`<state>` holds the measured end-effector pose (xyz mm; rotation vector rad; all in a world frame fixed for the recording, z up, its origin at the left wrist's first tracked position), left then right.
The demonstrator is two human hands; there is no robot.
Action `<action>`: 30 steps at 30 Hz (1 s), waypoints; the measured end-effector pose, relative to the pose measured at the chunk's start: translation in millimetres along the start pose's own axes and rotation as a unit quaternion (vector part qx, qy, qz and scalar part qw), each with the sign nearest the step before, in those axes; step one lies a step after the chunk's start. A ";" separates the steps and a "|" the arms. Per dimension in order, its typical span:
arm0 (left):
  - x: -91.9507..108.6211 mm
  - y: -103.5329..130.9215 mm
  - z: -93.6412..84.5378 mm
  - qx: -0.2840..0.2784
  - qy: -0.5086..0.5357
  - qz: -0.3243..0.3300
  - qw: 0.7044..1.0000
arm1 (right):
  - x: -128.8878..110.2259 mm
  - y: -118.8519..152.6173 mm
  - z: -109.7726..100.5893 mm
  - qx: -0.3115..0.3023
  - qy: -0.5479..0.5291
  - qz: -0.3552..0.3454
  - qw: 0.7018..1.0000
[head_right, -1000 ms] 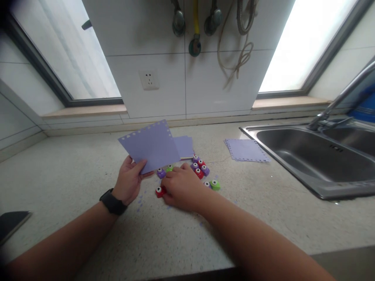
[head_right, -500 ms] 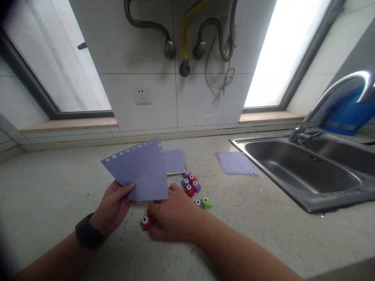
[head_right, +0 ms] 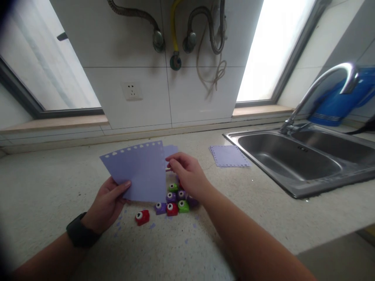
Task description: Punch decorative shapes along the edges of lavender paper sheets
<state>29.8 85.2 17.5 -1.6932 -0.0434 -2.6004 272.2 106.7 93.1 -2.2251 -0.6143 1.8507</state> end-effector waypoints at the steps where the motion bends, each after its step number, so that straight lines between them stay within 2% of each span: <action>1: -0.3 0.1 0.3 0.000 -0.007 0.001 1.000 | 0.8 -0.8 -2.8 0.020 -0.046 0.004 0.999; 4: -0.4 0.5 1.5 -0.001 -0.025 0.004 1.000 | -0.3 -1.3 -6.4 0.050 -0.101 0.000 0.994; 13: 2.3 1.9 3.8 0.002 -0.033 0.011 0.999 | -4.6 -1.9 -10.2 0.078 -0.059 -0.014 0.995; 18: 2.5 1.1 4.5 -0.003 -0.035 0.008 0.999 | 2.7 -5.9 -24.5 0.120 -0.045 -0.024 0.991; 25: 5.3 -1.3 1.6 0.001 -0.030 0.029 0.999 | 10.2 -10.6 -55.1 0.218 0.095 -0.055 0.970; 27: 7.4 -3.5 -2.2 0.017 -0.019 0.042 0.999 | 8.6 -11.9 -50.3 0.181 0.160 -0.046 0.969; 29: 8.8 -6.1 -5.8 0.034 -0.004 0.044 0.998 | 7.0 -11.4 -32.2 0.082 0.273 -0.028 0.958; 30: 9.1 -7.3 -7.2 0.040 0.004 0.042 0.998 | 4.1 -8.9 -19.2 0.024 0.333 -0.039 0.942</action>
Point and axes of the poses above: each hand's wrist, its own y-axis away from the middle knuckle, its own z-axis out of the palm, x = y × z, the point moved 7 cm from there along -y, towards the middle knuckle, and after that the axes turned 3 degrees about -z, right-handed, at the moved point
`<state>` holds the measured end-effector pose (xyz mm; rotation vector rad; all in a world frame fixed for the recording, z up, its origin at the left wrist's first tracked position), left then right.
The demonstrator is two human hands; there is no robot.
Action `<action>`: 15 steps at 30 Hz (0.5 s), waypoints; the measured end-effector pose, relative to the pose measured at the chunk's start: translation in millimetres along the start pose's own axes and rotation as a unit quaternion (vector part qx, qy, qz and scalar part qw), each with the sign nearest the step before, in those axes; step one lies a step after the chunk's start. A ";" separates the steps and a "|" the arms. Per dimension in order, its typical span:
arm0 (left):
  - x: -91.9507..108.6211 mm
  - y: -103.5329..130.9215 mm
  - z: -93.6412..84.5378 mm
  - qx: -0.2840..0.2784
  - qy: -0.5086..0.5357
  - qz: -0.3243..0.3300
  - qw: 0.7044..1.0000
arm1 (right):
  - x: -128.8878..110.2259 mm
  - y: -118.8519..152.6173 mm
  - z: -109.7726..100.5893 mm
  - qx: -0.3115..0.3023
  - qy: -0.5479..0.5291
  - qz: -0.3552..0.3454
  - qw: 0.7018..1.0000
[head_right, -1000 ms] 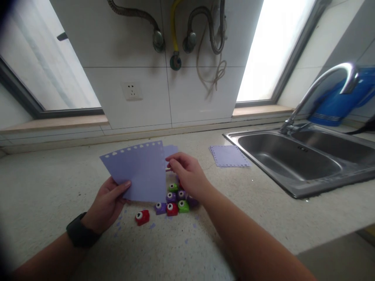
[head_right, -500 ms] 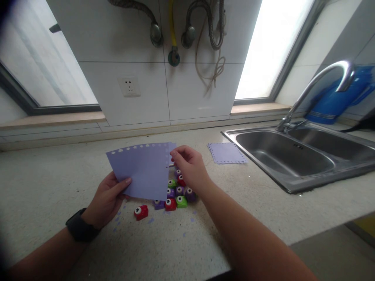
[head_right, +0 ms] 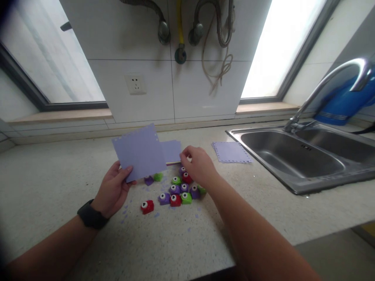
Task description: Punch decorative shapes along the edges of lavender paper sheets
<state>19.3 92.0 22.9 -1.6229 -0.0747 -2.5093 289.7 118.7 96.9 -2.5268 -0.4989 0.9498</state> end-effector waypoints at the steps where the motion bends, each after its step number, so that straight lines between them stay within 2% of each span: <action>1: 0.1 -1.2 -1.1 0.006 0.007 -0.003 1.000 | -13.5 4.1 7.5 -0.039 0.041 -0.048 0.997; 4: 0.2 -3.6 -3.5 0.019 0.023 -0.008 1.000 | -52.2 22.4 29.4 -0.128 0.067 -0.167 0.975; 6: -0.2 -4.5 -4.1 0.021 0.028 -0.007 0.999 | -73.3 37.6 45.6 -0.202 0.052 -0.237 0.949; 8: -1.8 -5.1 -3.6 0.015 0.027 -0.008 0.999 | -86.6 50.3 58.2 -0.251 0.053 -0.289 0.922; 12: -4.5 -5.9 -1.7 -0.003 0.011 -0.009 1.000 | -94.6 61.9 74.1 -0.290 0.078 -0.342 0.891; 15: -5.1 -6.1 -0.5 -0.010 -0.001 -0.008 1.000 | -95.0 60.9 72.6 -0.293 0.047 -0.342 0.892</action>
Point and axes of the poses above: each hand's wrist, its own y-axis away from the middle knuckle, its own z-axis out of the palm, x = y × z, the point moved 7 cm from there along -y, towards the middle knuckle, and after that the axes turned 3 degrees about -z, right-handed, at the moved point
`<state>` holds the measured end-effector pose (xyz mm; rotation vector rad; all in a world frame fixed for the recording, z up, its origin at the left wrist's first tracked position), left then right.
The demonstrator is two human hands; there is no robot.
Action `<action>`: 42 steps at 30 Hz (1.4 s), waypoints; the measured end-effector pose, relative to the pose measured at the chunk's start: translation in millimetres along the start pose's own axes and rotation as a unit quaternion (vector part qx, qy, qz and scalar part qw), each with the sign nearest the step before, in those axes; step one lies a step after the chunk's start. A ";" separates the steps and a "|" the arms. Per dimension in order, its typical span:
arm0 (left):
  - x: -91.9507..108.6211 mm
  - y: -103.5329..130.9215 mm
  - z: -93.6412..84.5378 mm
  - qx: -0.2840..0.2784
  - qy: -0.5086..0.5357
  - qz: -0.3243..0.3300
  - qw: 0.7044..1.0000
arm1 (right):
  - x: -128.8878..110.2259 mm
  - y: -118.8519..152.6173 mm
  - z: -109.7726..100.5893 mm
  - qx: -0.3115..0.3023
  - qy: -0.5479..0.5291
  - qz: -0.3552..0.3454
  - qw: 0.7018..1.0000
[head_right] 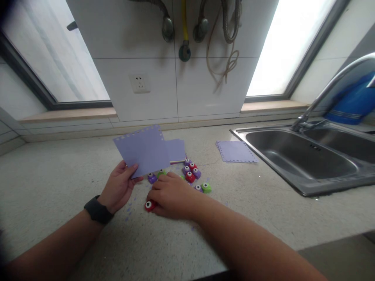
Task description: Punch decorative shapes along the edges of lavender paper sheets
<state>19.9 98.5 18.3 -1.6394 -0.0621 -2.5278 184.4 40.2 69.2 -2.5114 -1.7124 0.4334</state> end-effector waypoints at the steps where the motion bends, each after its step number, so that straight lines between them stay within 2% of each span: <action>1: 0.0 0.1 0.3 -0.001 -0.002 0.001 1.000 | 1.2 1.3 -3.4 0.010 -0.029 0.003 1.000; 4: 0.1 0.5 0.9 -0.005 -0.006 0.001 1.000 | 10.3 9.1 -18.1 0.057 -0.149 0.032 0.987; 7: 0.1 0.8 0.1 -0.005 -0.009 0.003 1.000 | 29.2 20.6 -35.7 0.165 -0.255 0.074 0.950; 10: -0.2 1.2 -1.0 -0.004 -0.010 0.004 1.000 | 59.2 36.5 -50.6 0.329 -0.337 0.137 0.872; 12: -0.6 1.6 -1.1 -0.004 -0.011 0.002 1.000 | 78.0 45.2 -52.5 0.402 -0.374 0.181 0.816; 17: -0.4 3.6 1.0 -0.003 -0.019 0.002 1.000 | 105.5 50.3 -40.7 0.451 -0.475 0.226 0.721; 20: 0.0 4.9 2.1 -0.004 -0.024 0.005 1.000 | 111.9 48.3 -31.0 0.446 -0.537 0.218 0.683; 26: -0.8 4.4 1.2 -0.007 -0.023 0.005 1.000 | 111.0 47.3 -32.1 0.456 -0.569 0.191 0.657; 33: 0.5 6.6 2.0 -0.007 -0.029 0.021 0.999 | 109.0 53.7 -42.7 0.476 -0.504 0.180 0.698; 38: 1.8 7.3 2.5 -0.004 -0.035 0.028 0.999 | 109.3 51.8 -39.0 0.466 -0.540 0.180 0.678; 42: 1.7 6.3 3.0 -0.005 -0.037 0.027 0.999 | 107.4 49.7 -39.3 0.458 -0.546 0.172 0.680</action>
Point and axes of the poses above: each hand's wrist, its own y-axis away from the middle knuckle, its own z-axis out of the palm, x = y × z, the point moved 7 cm from there along -y, towards the middle knuckle, and after that the axes turned 3 degrees about -z, right-handed, at the moved point
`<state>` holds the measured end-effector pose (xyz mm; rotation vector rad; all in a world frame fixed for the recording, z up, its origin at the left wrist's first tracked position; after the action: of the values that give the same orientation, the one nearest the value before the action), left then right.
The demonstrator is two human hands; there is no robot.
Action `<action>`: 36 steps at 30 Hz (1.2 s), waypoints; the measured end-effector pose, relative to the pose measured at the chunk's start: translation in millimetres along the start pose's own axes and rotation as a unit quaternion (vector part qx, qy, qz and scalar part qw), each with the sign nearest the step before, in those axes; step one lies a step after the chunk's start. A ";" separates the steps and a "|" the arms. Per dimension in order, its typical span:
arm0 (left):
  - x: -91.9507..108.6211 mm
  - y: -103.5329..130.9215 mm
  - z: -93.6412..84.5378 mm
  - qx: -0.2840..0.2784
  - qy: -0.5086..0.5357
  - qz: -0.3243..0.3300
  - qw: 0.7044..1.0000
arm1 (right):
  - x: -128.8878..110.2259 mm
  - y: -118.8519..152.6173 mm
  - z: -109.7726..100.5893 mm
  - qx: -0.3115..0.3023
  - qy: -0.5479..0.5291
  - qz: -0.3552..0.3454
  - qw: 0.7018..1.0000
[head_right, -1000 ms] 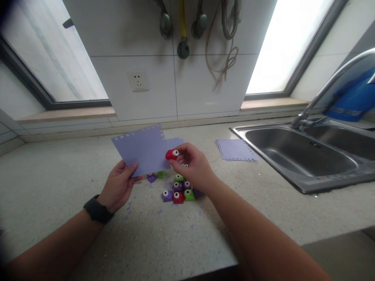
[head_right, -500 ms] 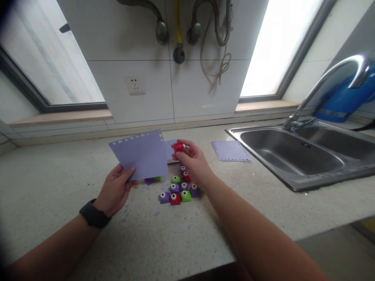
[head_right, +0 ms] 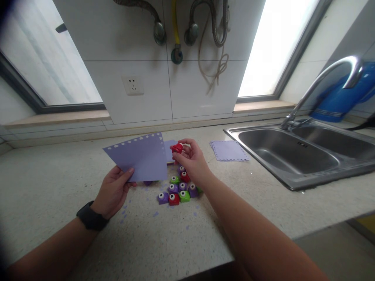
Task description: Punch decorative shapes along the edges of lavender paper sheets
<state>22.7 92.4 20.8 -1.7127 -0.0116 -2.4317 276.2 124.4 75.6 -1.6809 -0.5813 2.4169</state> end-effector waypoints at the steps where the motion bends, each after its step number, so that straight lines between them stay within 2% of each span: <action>1: 0.1 0.0 0.2 0.000 0.000 -0.001 1.000 | 0.1 0.1 0.4 0.000 -0.004 0.003 1.000; 12: 1.0 1.7 -0.5 -0.002 0.006 -0.005 1.000 | 0.7 -0.9 -1.8 0.047 -0.079 0.069 0.993; 15: 0.9 1.2 -1.5 0.002 0.010 0.001 1.000 | -1.6 -2.2 -2.0 0.052 -0.096 0.064 0.992; 19: 1.2 1.3 -2.6 0.012 0.013 0.010 1.000 | -5.3 -3.0 -0.9 0.042 -0.093 0.039 0.994; 36: 3.2 2.5 -0.8 0.011 -0.015 0.020 1.000 | 0.7 1.3 7.3 0.004 -0.033 0.035 0.999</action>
<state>21.3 89.4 23.3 -1.7235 -0.0094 -2.3688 269.3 121.7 76.7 -1.6502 -0.5299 2.5295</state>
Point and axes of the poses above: each hand's wrist, its own y-axis away from the middle knuckle, its own z-axis out of the palm, x = y × z, the point moved 7 cm from there along -y, towards the middle knuckle, and after that the axes turned 3 degrees about -z, right-handed, at the moved point
